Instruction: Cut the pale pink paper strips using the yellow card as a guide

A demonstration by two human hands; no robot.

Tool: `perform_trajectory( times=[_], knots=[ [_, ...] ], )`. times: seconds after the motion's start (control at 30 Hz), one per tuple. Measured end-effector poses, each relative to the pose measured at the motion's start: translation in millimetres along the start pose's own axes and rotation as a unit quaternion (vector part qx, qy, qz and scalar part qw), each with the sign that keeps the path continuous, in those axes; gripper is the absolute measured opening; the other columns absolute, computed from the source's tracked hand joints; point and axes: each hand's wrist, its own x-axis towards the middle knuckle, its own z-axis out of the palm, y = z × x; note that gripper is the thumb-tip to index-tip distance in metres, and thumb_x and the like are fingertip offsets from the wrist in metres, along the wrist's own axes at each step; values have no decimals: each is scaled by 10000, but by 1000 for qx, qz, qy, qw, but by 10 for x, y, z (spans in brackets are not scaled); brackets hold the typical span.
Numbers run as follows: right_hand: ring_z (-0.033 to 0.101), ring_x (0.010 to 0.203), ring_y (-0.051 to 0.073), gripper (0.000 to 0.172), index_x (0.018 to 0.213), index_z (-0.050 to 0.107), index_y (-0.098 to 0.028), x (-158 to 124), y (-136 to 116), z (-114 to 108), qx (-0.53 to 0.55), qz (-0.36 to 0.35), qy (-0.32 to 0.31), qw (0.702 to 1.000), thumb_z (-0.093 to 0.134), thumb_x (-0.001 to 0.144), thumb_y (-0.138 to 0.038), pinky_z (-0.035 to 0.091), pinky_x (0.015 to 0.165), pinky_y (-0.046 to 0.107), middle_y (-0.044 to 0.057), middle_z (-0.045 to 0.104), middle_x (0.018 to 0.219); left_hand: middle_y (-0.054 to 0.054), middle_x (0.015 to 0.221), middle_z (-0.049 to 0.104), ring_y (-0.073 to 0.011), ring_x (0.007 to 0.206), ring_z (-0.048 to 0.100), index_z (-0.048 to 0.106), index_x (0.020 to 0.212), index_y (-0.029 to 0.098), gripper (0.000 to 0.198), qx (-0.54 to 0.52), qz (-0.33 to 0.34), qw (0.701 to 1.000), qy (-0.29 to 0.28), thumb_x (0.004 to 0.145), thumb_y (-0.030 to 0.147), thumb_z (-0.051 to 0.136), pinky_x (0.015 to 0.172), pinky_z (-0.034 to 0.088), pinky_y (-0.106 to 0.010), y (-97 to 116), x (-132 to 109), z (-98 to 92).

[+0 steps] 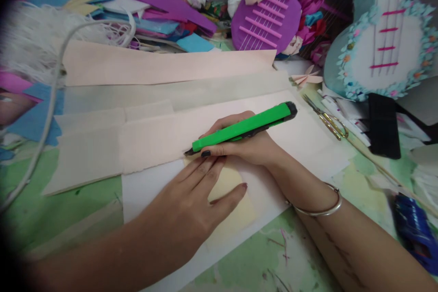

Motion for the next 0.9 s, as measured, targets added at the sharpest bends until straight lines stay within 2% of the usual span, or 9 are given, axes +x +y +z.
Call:
perform_trajectory(
  times=[0.4,0.6,0.9],
  knots=[
    [725,804,186,201,815,738,-174,-7,-10,3,1,3,0,1000,815,681,-304,601,729,268,52,766,858,-268,1138,649,-327,1133,619,612,1110,83,289,-7,-7,1000,12,902,151,424,978,473,-464,-2,6,0],
    [726,798,195,203,809,737,-185,-4,-9,1,6,6,-2,1000,816,677,-317,606,730,282,50,766,857,-231,1143,659,-304,1134,620,612,1137,96,301,1,-10,1000,1,907,165,430,990,466,-460,-3,4,-14],
    [724,812,200,196,820,740,-191,-5,0,-3,-5,9,-6,1000,819,676,-299,603,739,281,48,767,869,-264,1126,656,-318,1103,636,616,1135,95,301,-2,-7,1000,-1,910,167,429,987,457,-474,-7,9,-2]
  ],
)
